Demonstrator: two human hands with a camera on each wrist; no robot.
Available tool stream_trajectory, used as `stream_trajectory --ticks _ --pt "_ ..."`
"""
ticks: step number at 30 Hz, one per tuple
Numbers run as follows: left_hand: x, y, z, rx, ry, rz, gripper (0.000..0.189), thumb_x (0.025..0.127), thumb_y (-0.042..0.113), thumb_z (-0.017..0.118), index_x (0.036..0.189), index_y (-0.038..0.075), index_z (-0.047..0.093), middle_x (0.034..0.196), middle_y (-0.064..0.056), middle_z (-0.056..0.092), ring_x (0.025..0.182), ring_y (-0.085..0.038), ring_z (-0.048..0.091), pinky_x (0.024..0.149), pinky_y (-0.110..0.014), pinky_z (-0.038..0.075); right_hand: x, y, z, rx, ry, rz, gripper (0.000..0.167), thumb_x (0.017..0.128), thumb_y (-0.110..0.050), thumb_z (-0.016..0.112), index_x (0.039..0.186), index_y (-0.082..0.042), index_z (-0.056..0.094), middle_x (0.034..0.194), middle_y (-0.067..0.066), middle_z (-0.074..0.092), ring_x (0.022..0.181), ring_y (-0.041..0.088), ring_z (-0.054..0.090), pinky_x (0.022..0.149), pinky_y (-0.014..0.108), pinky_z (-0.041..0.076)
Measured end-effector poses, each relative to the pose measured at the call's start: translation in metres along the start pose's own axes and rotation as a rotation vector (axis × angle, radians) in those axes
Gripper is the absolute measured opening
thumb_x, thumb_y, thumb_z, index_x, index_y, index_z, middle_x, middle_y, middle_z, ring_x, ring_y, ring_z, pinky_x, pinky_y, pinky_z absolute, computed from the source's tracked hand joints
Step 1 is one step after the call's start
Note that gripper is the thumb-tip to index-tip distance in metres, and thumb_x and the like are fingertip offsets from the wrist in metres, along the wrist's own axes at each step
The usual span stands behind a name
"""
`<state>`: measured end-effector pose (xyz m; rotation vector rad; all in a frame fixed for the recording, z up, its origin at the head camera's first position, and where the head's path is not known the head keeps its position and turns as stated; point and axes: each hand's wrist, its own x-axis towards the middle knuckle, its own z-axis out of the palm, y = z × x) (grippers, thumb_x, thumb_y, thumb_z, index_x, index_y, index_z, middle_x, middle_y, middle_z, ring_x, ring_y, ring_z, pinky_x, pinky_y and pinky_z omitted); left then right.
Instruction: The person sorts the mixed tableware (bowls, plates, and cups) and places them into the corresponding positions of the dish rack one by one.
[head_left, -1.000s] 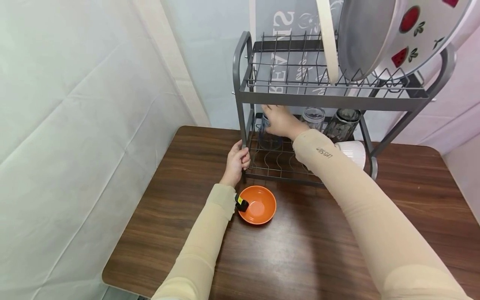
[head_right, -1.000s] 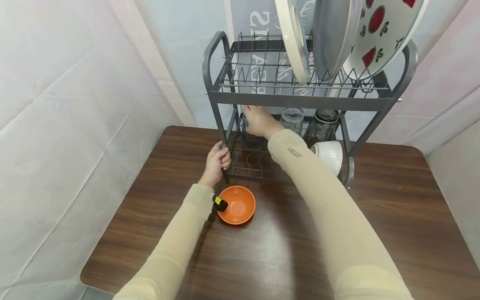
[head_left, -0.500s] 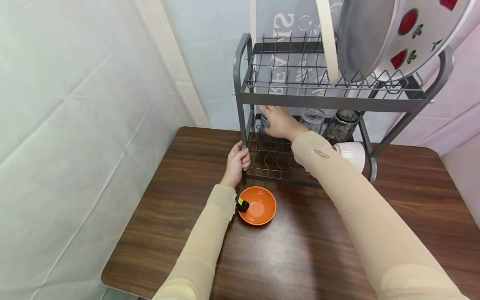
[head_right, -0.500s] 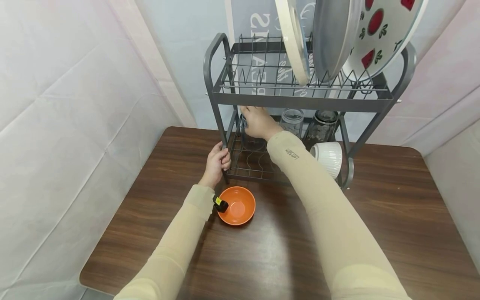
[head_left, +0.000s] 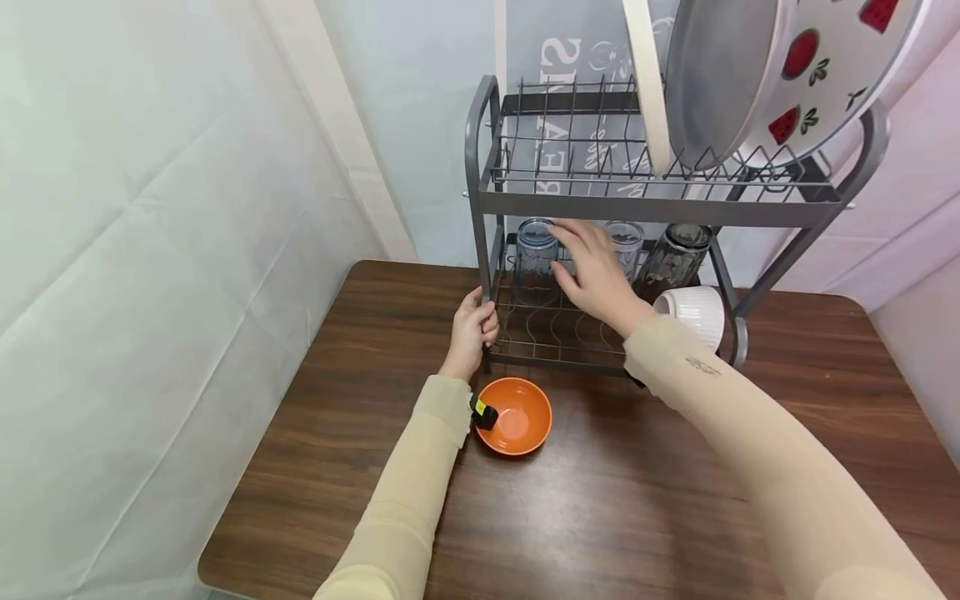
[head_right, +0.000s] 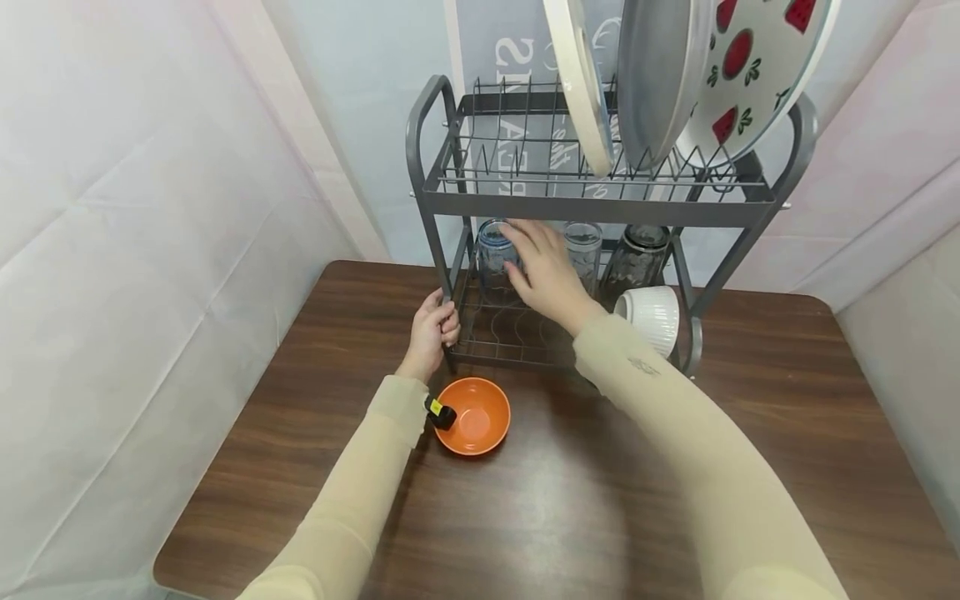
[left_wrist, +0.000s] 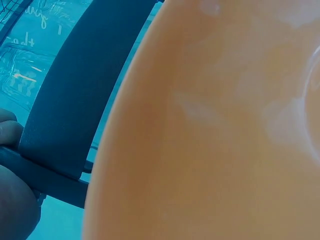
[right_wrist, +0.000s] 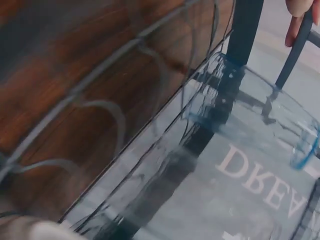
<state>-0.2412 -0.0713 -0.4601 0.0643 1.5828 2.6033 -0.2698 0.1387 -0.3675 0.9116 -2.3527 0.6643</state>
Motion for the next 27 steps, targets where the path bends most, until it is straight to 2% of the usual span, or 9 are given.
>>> stream_trajectory --ticks 3,5,9,13,16,18,21,24,27 --pt "0.001 -0.001 0.000 0.018 0.005 0.010 0.047 0.098 0.010 0.037 0.142 0.006 0.021 0.048 0.008 0.029 0.035 -0.004 0.024 0.040 -0.020 0.021 -0.020 0.004 -0.011 0.031 0.214 -0.106 0.039 0.085 -0.005 0.052 0.123 0.000 0.049 0.120 0.023 0.051 0.108 0.038 0.045 0.096 0.049 0.033" --pt "0.001 -0.001 0.000 0.025 0.005 0.012 0.046 0.098 0.010 0.037 0.141 0.006 0.022 0.049 0.008 0.029 0.036 -0.004 0.023 0.040 -0.021 0.021 -0.033 0.008 -0.019 0.040 0.338 -0.139 0.036 0.080 -0.002 0.051 0.116 0.001 0.052 0.110 0.024 0.054 0.099 0.039 0.047 0.087 0.049 0.036" --pt "0.001 0.001 0.000 0.017 0.007 0.016 0.044 0.097 0.009 0.037 0.139 0.006 0.024 0.049 0.008 0.029 0.036 -0.004 0.022 0.040 -0.021 0.020 -0.055 0.017 -0.034 0.039 0.508 -0.109 0.030 0.077 -0.002 0.050 0.107 0.001 0.054 0.099 0.025 0.051 0.089 0.040 0.043 0.080 0.050 0.031" --pt "0.000 0.001 -0.001 0.007 0.005 0.015 0.042 0.098 0.008 0.036 0.138 0.005 0.025 0.049 0.008 0.030 0.035 -0.003 0.023 0.041 -0.023 0.018 -0.075 0.025 -0.049 0.006 0.669 0.029 0.023 0.079 -0.010 0.048 0.097 0.003 0.051 0.092 0.026 0.045 0.088 0.042 0.038 0.083 0.047 0.028" --pt "0.000 0.001 -0.001 0.009 -0.002 0.014 0.041 0.098 0.009 0.036 0.138 0.005 0.025 0.049 0.007 0.030 0.035 -0.003 0.024 0.042 -0.024 0.017 -0.084 0.030 -0.065 0.021 0.849 0.175 0.025 0.077 -0.015 0.046 0.088 0.007 0.047 0.082 0.011 0.042 0.089 0.027 0.039 0.088 0.036 0.027" --pt "0.000 0.001 -0.001 0.007 -0.003 0.015 0.041 0.098 0.009 0.036 0.138 0.005 0.025 0.049 0.007 0.030 0.035 -0.003 0.024 0.042 -0.024 0.017 -0.086 0.033 -0.078 0.056 0.979 0.279 0.019 0.077 -0.014 0.044 0.082 0.004 0.045 0.085 -0.001 0.038 0.091 0.015 0.037 0.089 0.027 0.025" --pt "0.001 0.001 0.000 0.010 -0.002 0.019 0.041 0.098 0.010 0.037 0.137 0.005 0.025 0.048 0.008 0.030 0.035 -0.003 0.024 0.041 -0.024 0.018 -0.090 0.042 -0.095 0.139 1.103 0.438 0.009 0.084 -0.009 0.041 0.090 -0.004 0.045 0.094 -0.008 0.031 0.092 0.004 0.034 0.086 0.018 0.026" --pt "0.001 0.001 -0.001 0.012 0.007 0.017 0.042 0.098 0.010 0.037 0.138 0.006 0.025 0.048 0.008 0.030 0.035 -0.003 0.023 0.041 -0.023 0.018 -0.097 0.059 -0.100 0.222 1.099 0.549 0.012 0.093 -0.006 0.038 0.103 -0.007 0.044 0.097 -0.008 0.034 0.094 0.005 0.037 0.086 0.016 0.028" --pt "0.000 0.002 -0.001 0.012 0.010 0.002 0.043 0.098 0.011 0.037 0.139 0.007 0.025 0.048 0.008 0.030 0.035 -0.003 0.024 0.042 -0.024 0.016 -0.107 0.069 -0.094 0.308 1.031 0.641 0.016 0.097 -0.008 0.033 0.102 -0.011 0.049 0.096 -0.009 0.037 0.093 0.004 0.038 0.086 0.015 0.029"
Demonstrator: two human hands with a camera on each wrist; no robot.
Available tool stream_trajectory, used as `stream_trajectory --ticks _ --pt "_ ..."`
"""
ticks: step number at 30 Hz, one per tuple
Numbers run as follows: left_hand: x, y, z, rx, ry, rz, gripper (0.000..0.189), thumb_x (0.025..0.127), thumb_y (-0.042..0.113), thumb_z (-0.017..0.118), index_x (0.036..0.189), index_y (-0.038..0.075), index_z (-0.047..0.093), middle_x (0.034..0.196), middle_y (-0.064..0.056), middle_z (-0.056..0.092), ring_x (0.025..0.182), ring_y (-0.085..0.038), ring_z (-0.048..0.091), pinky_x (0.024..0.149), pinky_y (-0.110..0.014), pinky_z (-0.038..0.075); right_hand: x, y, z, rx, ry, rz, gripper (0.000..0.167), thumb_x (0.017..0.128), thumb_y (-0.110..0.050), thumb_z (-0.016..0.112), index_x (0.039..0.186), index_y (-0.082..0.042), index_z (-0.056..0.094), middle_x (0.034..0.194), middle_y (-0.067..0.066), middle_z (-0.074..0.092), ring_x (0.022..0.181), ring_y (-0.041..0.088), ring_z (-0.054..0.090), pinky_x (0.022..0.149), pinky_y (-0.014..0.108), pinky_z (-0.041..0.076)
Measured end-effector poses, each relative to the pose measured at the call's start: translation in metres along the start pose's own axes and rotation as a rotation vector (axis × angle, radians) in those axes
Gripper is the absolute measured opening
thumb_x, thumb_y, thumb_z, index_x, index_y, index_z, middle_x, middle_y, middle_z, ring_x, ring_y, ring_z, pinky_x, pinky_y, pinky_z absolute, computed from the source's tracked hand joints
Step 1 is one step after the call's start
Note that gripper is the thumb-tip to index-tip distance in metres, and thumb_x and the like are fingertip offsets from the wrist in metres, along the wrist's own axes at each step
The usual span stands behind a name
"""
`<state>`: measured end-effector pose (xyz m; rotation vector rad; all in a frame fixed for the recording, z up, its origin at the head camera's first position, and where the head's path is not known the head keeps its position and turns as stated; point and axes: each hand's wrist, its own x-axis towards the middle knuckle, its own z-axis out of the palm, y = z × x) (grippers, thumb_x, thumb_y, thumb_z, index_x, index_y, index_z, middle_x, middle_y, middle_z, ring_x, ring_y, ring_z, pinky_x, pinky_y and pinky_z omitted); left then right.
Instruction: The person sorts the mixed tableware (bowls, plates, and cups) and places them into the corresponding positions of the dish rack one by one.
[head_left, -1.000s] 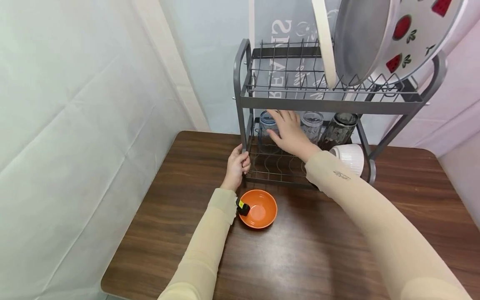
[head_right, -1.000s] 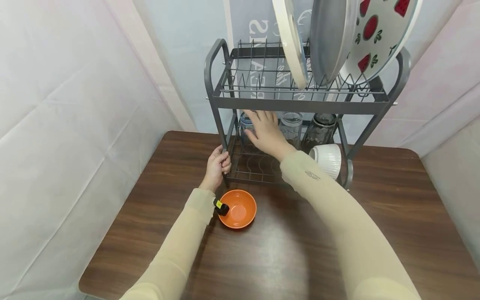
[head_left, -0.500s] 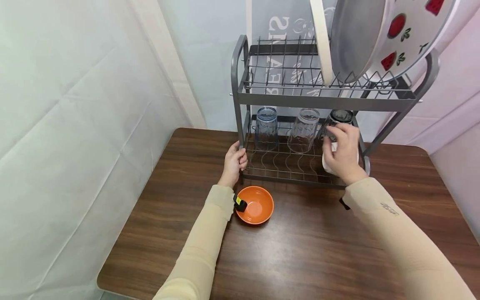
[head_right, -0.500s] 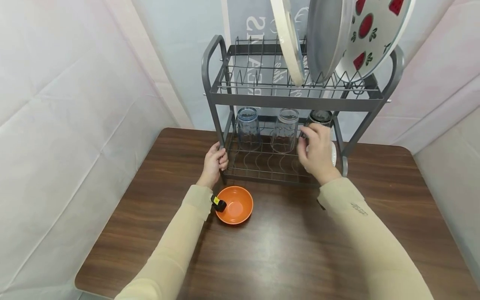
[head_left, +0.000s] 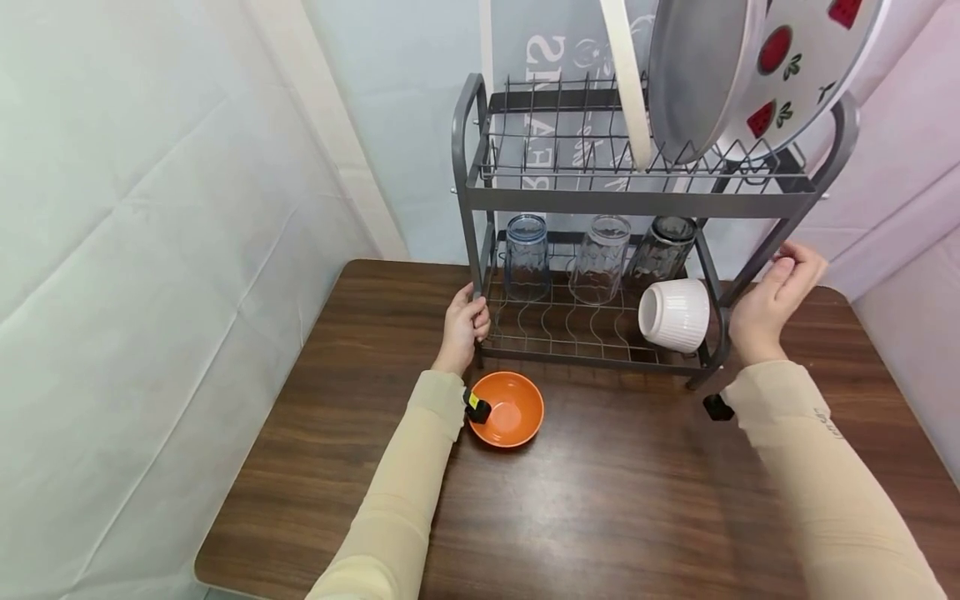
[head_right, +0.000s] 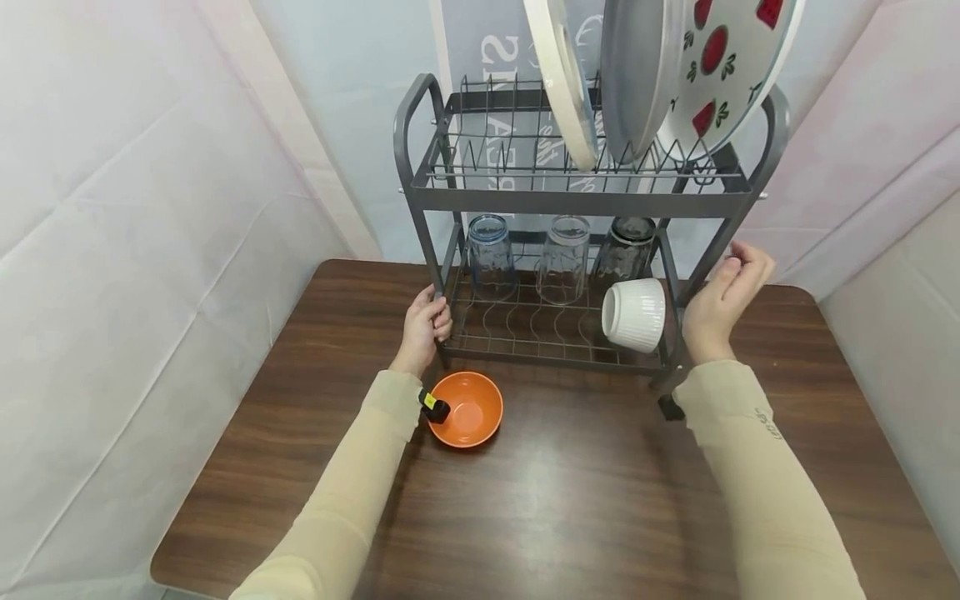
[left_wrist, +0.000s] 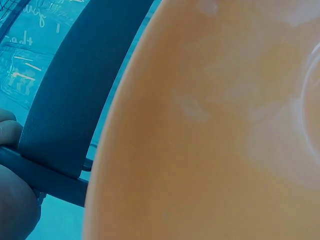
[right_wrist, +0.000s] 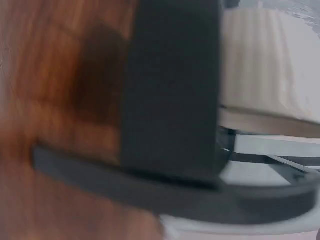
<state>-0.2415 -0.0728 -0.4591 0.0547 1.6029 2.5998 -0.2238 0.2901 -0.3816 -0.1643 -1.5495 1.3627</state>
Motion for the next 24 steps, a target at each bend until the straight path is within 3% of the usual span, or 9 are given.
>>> stream_trajectory --ticks 5,11,13,19,22,24 --pt "-0.001 0.000 0.000 0.016 -0.010 -0.007 0.043 0.099 0.010 0.035 0.139 0.004 0.022 0.049 0.008 0.030 0.034 -0.002 0.024 0.042 -0.024 0.016 -0.008 0.021 -0.003 0.080 -0.058 0.216 0.021 0.100 -0.016 0.032 0.089 -0.018 0.050 0.083 -0.008 0.045 0.078 0.002 0.044 0.075 0.017 0.033" --pt "-0.001 0.003 -0.005 0.013 0.003 0.002 0.046 0.098 0.010 0.037 0.140 0.005 0.021 0.048 0.008 0.030 0.035 -0.003 0.024 0.040 -0.020 0.022 -0.010 0.023 0.008 0.295 0.000 0.328 0.027 0.100 -0.016 0.035 0.083 -0.009 0.055 0.071 0.002 0.056 0.061 0.011 0.055 0.064 0.023 0.041" --pt "-0.001 0.006 -0.010 0.012 0.013 0.009 0.047 0.097 0.010 0.038 0.141 0.006 0.021 0.048 0.009 0.030 0.035 -0.003 0.023 0.039 -0.020 0.021 -0.016 0.019 0.014 0.287 -0.007 0.332 0.030 0.100 -0.016 0.033 0.079 -0.010 0.054 0.067 0.002 0.056 0.057 0.010 0.053 0.062 0.023 0.042" --pt "-0.004 0.022 -0.030 0.039 0.060 -0.004 0.049 0.097 0.010 0.040 0.142 0.006 0.020 0.049 0.007 0.032 0.036 -0.004 0.024 0.040 -0.020 0.023 -0.034 0.015 0.037 0.073 -0.123 0.242 0.030 0.101 -0.018 0.029 0.076 -0.019 0.048 0.065 -0.005 0.050 0.056 0.007 0.047 0.059 0.018 0.039" --pt "-0.010 0.034 -0.042 0.205 0.127 -0.029 0.049 0.097 0.013 0.042 0.142 0.005 0.023 0.053 0.005 0.038 0.041 -0.006 0.033 0.046 -0.020 0.033 -0.044 0.016 0.049 0.018 -0.169 0.206 0.029 0.100 -0.021 0.030 0.076 -0.021 0.046 0.065 -0.007 0.049 0.057 0.004 0.045 0.060 0.017 0.037" --pt "-0.015 0.041 -0.050 0.352 0.165 -0.038 0.049 0.097 0.015 0.044 0.141 0.005 0.027 0.061 0.003 0.046 0.050 -0.008 0.044 0.057 -0.020 0.041 -0.049 0.017 0.056 -0.002 -0.188 0.182 0.028 0.100 -0.022 0.030 0.076 -0.021 0.044 0.064 -0.008 0.048 0.056 0.003 0.044 0.059 0.016 0.036"
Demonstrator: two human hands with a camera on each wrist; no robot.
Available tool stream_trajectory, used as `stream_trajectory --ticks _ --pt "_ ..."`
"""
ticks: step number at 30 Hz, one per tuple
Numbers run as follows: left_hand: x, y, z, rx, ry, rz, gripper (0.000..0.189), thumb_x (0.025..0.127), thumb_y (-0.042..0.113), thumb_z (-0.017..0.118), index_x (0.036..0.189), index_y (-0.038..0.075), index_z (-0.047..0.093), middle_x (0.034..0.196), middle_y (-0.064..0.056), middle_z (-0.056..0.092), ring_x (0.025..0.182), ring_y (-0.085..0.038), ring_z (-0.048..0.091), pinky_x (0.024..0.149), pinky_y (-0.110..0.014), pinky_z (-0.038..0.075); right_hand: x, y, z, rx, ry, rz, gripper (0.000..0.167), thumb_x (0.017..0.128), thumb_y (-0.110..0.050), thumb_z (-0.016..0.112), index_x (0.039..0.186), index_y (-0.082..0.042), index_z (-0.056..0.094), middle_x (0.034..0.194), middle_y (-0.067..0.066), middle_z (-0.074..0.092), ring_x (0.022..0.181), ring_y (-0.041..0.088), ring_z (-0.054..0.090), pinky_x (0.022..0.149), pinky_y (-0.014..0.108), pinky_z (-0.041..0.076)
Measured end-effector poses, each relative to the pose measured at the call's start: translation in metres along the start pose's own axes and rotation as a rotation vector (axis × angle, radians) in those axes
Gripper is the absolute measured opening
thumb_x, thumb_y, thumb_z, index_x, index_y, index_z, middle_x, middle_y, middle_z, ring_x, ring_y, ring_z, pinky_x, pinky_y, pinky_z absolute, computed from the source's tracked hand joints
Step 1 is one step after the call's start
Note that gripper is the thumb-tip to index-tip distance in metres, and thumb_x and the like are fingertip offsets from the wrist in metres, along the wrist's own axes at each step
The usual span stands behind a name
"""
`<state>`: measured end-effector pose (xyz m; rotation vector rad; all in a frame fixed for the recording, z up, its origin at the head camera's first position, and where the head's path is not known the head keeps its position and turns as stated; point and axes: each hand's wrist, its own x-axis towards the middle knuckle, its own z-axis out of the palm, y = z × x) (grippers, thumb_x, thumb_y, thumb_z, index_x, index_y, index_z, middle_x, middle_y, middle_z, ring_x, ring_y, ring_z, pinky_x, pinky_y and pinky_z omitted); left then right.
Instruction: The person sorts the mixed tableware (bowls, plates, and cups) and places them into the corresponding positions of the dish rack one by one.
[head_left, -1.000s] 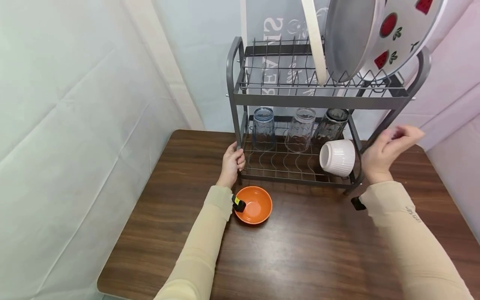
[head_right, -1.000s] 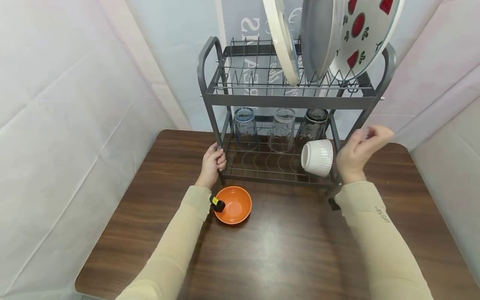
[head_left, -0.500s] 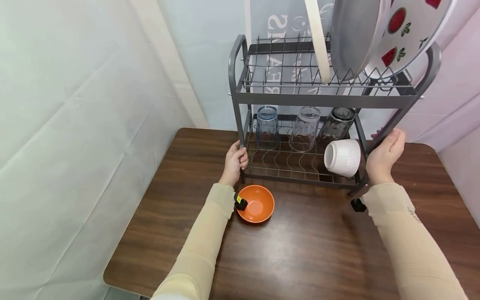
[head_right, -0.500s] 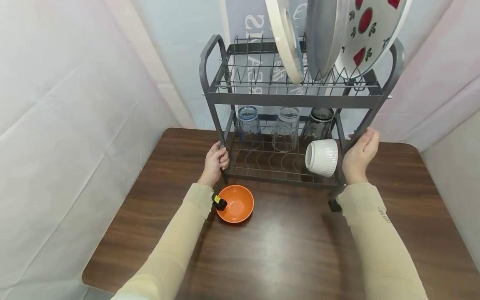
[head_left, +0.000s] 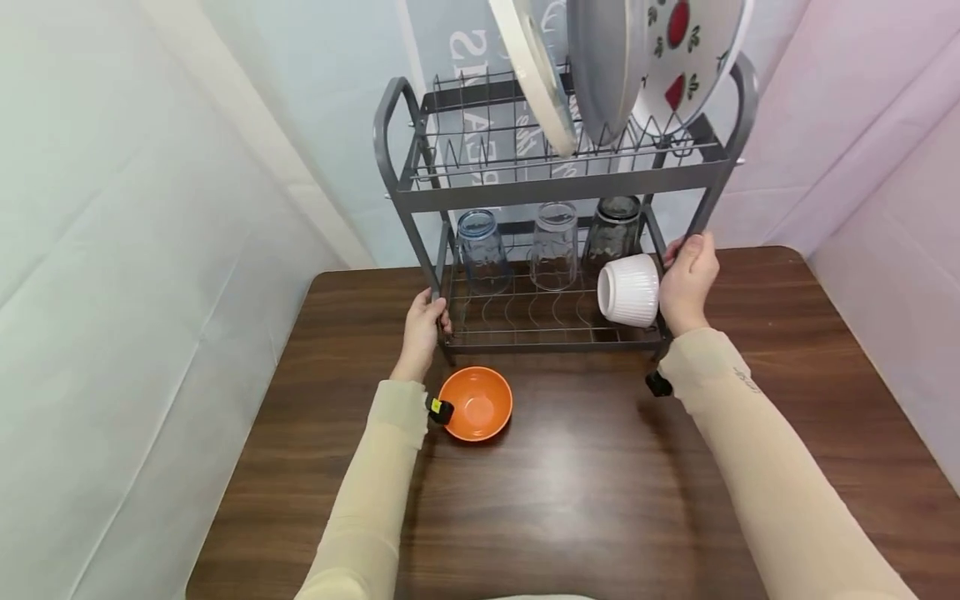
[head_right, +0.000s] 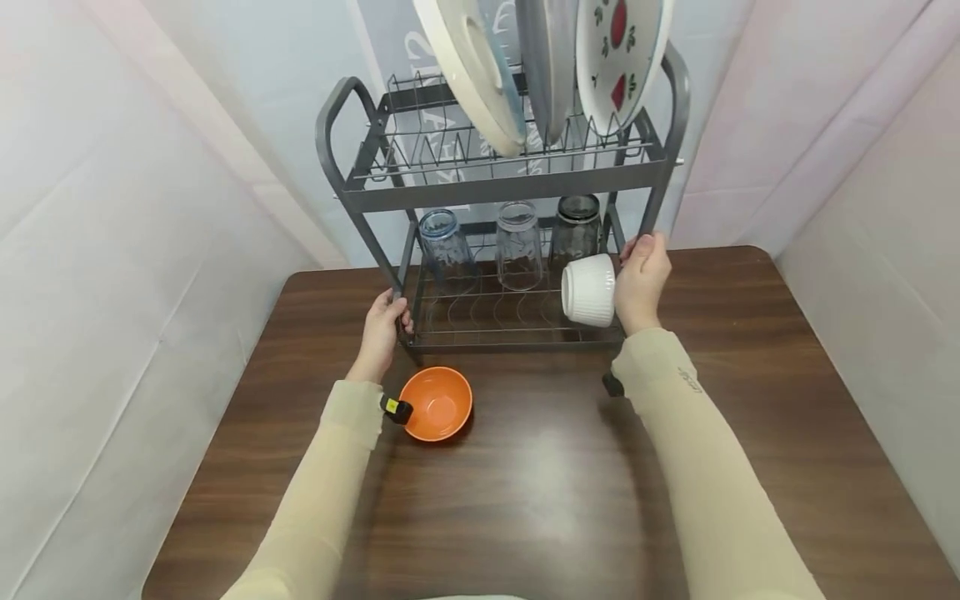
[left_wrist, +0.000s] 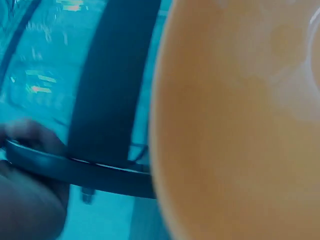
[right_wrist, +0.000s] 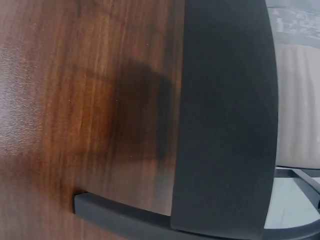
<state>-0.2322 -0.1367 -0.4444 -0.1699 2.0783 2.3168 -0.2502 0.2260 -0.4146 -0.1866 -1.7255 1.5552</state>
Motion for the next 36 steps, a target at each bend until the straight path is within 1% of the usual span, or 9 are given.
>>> stream_trajectory --ticks 3,6,8,11,14,19,25,30,36 --pt "-0.014 0.000 -0.013 0.174 0.059 0.015 0.045 0.096 0.015 0.045 0.138 0.004 0.035 0.083 -0.003 0.058 0.075 -0.011 0.057 0.078 -0.024 0.045 -0.002 0.001 0.008 -0.013 -0.038 -0.022 0.028 0.100 -0.022 0.029 0.076 -0.021 0.044 0.063 -0.007 0.047 0.056 0.003 0.042 0.059 0.016 0.034" --pt "-0.033 -0.006 -0.026 0.226 0.113 0.005 0.040 0.095 0.010 0.045 0.134 0.002 0.042 0.109 -0.013 0.059 0.098 -0.020 0.057 0.092 -0.034 0.042 0.000 0.001 0.013 -0.027 -0.068 -0.029 0.028 0.100 -0.021 0.029 0.076 -0.019 0.042 0.063 -0.005 0.046 0.055 0.003 0.039 0.058 0.017 0.032" --pt "-0.048 -0.011 -0.035 0.255 0.138 -0.031 0.039 0.094 0.008 0.044 0.133 0.000 0.043 0.120 -0.019 0.054 0.108 -0.026 0.054 0.098 -0.039 0.040 0.002 0.000 0.014 -0.042 -0.082 -0.031 0.028 0.101 -0.021 0.029 0.076 -0.017 0.042 0.063 -0.002 0.046 0.055 0.003 0.038 0.059 0.018 0.031" --pt "-0.069 -0.022 -0.045 0.326 0.159 -0.119 0.040 0.093 0.009 0.043 0.132 -0.002 0.043 0.126 -0.022 0.051 0.111 -0.030 0.052 0.099 -0.042 0.040 0.006 -0.002 0.014 -0.060 -0.091 -0.036 0.029 0.101 -0.022 0.029 0.076 -0.015 0.041 0.063 -0.001 0.045 0.055 0.003 0.038 0.060 0.018 0.031" --pt "-0.087 -0.032 -0.049 0.370 0.128 -0.223 0.040 0.094 0.012 0.042 0.132 -0.003 0.042 0.125 -0.022 0.051 0.101 -0.026 0.055 0.089 -0.039 0.045 0.009 -0.003 0.012 -0.077 -0.090 -0.037 0.029 0.101 -0.021 0.028 0.076 -0.015 0.041 0.063 -0.002 0.045 0.057 0.002 0.039 0.063 0.017 0.032" --pt "-0.109 -0.045 -0.040 0.328 0.004 -0.365 0.042 0.096 0.018 0.039 0.133 -0.003 0.039 0.124 -0.023 0.050 0.079 -0.014 0.060 0.067 -0.026 0.048 0.013 -0.001 0.010 -0.088 -0.077 -0.033 0.029 0.101 -0.019 0.027 0.077 -0.016 0.042 0.063 0.001 0.045 0.057 0.002 0.039 0.064 0.017 0.032" --pt "-0.124 -0.053 -0.022 0.214 -0.025 -0.463 0.043 0.095 0.017 0.039 0.134 -0.002 0.034 0.107 -0.016 0.053 0.069 -0.011 0.057 0.063 -0.025 0.051 0.010 0.003 0.009 -0.094 -0.066 -0.026 0.030 0.101 -0.019 0.028 0.074 -0.023 0.039 0.061 -0.002 0.045 0.056 0.001 0.039 0.064 0.016 0.032" --pt "-0.126 -0.058 -0.013 0.108 -0.032 -0.457 0.042 0.093 0.010 0.035 0.132 -0.006 0.029 0.109 -0.021 0.053 0.071 -0.014 0.061 0.066 -0.031 0.055 0.007 0.005 0.005 -0.095 -0.033 -0.026 0.030 0.101 -0.020 0.029 0.074 -0.023 0.039 0.060 0.001 0.044 0.055 0.001 0.038 0.063 0.016 0.031" --pt "-0.127 -0.057 -0.011 0.065 0.029 -0.412 0.043 0.088 0.004 0.034 0.130 -0.008 0.032 0.117 -0.025 0.047 0.074 -0.014 0.058 0.065 -0.026 0.054 0.003 0.004 0.003 -0.087 -0.048 -0.026 0.029 0.101 -0.021 0.030 0.074 -0.021 0.040 0.062 -0.001 0.045 0.057 0.001 0.040 0.064 0.017 0.032"
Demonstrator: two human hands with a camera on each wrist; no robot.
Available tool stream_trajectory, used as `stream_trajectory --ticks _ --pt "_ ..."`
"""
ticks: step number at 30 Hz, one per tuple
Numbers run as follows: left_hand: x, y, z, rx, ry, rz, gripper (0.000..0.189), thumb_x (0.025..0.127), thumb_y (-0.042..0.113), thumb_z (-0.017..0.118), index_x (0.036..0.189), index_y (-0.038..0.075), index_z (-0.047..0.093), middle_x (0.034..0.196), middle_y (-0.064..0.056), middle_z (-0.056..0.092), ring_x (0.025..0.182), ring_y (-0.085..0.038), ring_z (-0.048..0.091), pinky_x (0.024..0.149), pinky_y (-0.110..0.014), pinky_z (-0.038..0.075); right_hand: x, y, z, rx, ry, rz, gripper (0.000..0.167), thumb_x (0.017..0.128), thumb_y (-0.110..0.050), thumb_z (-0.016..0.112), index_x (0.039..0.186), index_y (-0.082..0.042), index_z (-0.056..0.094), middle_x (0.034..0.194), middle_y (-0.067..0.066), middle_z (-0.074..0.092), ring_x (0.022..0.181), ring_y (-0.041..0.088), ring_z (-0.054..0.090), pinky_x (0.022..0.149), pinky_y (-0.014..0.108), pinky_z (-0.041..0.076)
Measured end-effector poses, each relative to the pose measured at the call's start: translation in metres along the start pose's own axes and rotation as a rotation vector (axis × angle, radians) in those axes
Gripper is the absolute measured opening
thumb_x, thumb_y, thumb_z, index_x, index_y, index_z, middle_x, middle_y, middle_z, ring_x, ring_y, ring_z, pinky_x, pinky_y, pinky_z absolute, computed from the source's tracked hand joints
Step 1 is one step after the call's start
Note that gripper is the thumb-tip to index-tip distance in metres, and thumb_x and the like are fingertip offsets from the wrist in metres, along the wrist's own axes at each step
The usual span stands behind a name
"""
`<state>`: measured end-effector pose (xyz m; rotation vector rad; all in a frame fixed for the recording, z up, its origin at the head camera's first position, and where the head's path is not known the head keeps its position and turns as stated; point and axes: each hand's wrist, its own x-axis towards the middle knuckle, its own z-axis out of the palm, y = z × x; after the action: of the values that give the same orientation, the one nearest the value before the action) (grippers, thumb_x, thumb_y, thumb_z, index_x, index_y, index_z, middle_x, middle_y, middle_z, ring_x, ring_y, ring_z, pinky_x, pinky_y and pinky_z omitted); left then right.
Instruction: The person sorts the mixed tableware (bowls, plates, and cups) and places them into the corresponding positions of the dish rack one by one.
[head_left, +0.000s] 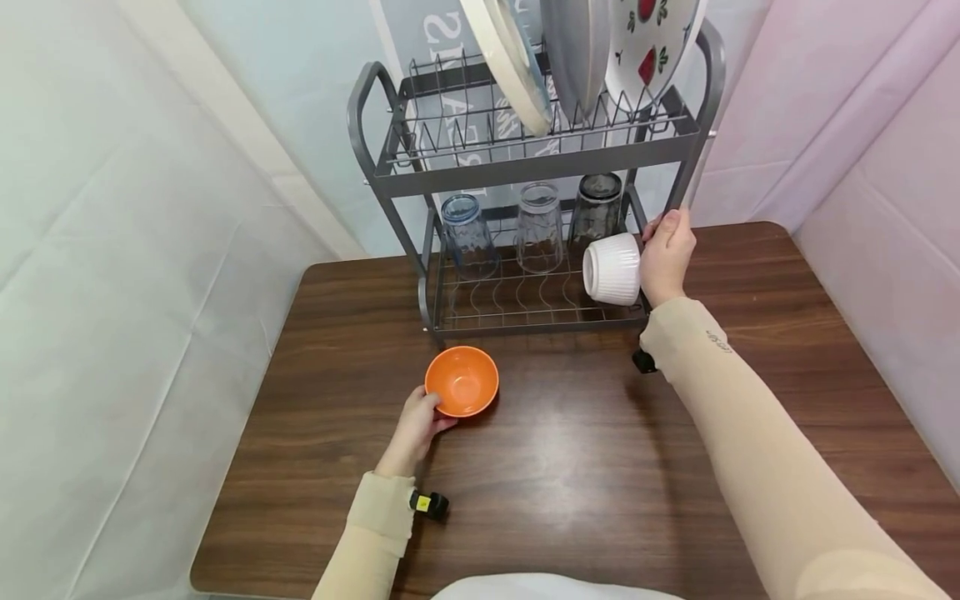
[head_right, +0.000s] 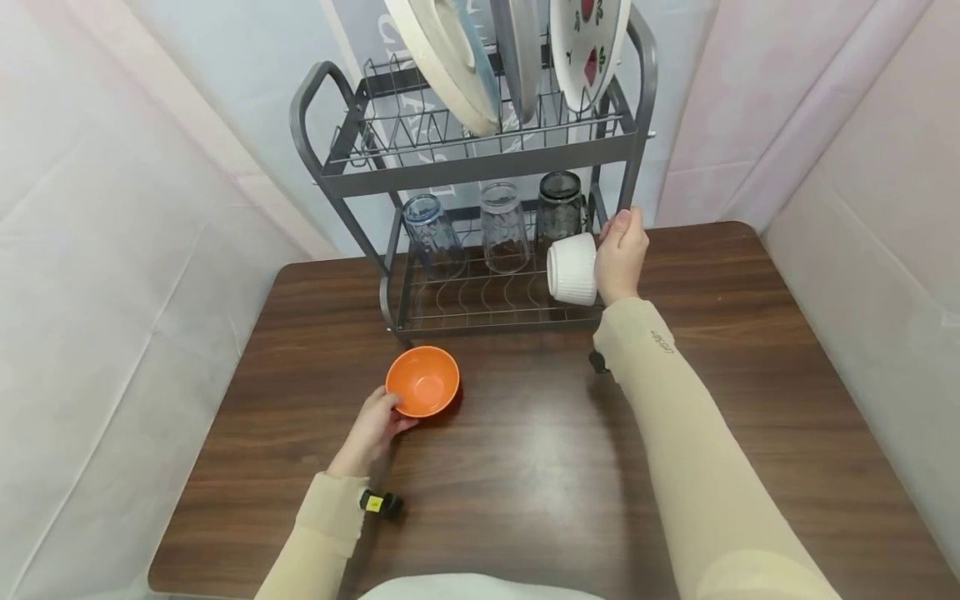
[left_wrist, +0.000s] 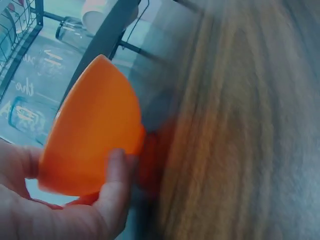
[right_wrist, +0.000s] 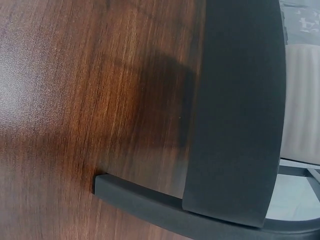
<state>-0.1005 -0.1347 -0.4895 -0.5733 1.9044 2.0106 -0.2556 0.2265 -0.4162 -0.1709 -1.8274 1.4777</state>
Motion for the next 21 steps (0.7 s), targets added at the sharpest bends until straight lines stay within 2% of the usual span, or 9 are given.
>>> stream_trajectory --ticks 2,5,9,11,14,16,21 --pt "-0.002 0.005 0.001 -0.039 -0.004 0.024 0.043 0.087 0.004 0.036 0.130 -0.006 0.033 0.120 -0.023 0.046 0.077 -0.016 0.056 0.067 -0.024 0.053 0.000 -0.004 0.001 0.005 -0.009 -0.003 0.028 0.101 -0.020 0.029 0.075 -0.020 0.040 0.063 0.001 0.045 0.057 0.001 0.039 0.063 0.017 0.032" --pt "-0.006 0.013 0.005 -0.140 -0.058 0.061 0.042 0.087 0.004 0.037 0.128 -0.004 0.035 0.121 -0.020 0.045 0.081 -0.016 0.055 0.070 -0.023 0.052 0.001 -0.006 0.003 0.006 -0.014 -0.004 0.028 0.101 -0.019 0.029 0.076 -0.020 0.040 0.063 0.000 0.045 0.058 0.001 0.039 0.063 0.017 0.031" --pt "-0.012 0.026 0.011 -0.297 -0.176 0.075 0.043 0.089 0.004 0.037 0.132 0.001 0.032 0.122 -0.014 0.043 0.087 -0.016 0.055 0.075 -0.023 0.051 0.002 -0.003 0.006 0.000 -0.019 0.005 0.028 0.101 -0.020 0.029 0.075 -0.023 0.039 0.063 0.000 0.045 0.057 0.001 0.039 0.062 0.017 0.031" --pt "-0.015 0.033 0.015 -0.333 -0.247 0.082 0.045 0.092 0.007 0.038 0.136 0.004 0.029 0.125 -0.012 0.041 0.092 -0.016 0.054 0.077 -0.023 0.051 0.001 -0.004 0.006 -0.001 -0.025 0.019 0.029 0.101 -0.019 0.028 0.075 -0.023 0.039 0.063 0.002 0.045 0.056 0.001 0.038 0.060 0.017 0.030" --pt "-0.015 0.044 0.024 -0.328 -0.334 0.111 0.047 0.094 0.011 0.040 0.139 0.007 0.026 0.126 -0.009 0.042 0.094 -0.015 0.056 0.078 -0.024 0.051 0.000 -0.004 0.004 -0.003 -0.023 0.036 0.030 0.101 -0.016 0.029 0.074 -0.020 0.041 0.063 0.006 0.044 0.056 0.001 0.037 0.060 0.017 0.029" --pt "-0.013 0.052 0.031 -0.299 -0.354 0.142 0.047 0.094 0.013 0.042 0.138 0.008 0.027 0.121 -0.007 0.046 0.090 -0.013 0.058 0.076 -0.024 0.051 -0.001 -0.003 0.002 -0.010 -0.011 0.039 0.030 0.101 -0.016 0.029 0.074 -0.017 0.042 0.062 0.004 0.044 0.056 0.000 0.037 0.061 0.016 0.030" --pt "-0.002 0.071 0.053 -0.208 -0.305 0.211 0.038 0.092 0.019 0.048 0.126 0.008 0.034 0.104 -0.004 0.053 0.074 -0.011 0.059 0.070 -0.023 0.051 -0.001 -0.001 0.001 -0.011 0.001 0.025 0.030 0.101 -0.019 0.028 0.074 -0.020 0.041 0.060 -0.003 0.044 0.055 0.001 0.038 0.059 0.016 0.031"
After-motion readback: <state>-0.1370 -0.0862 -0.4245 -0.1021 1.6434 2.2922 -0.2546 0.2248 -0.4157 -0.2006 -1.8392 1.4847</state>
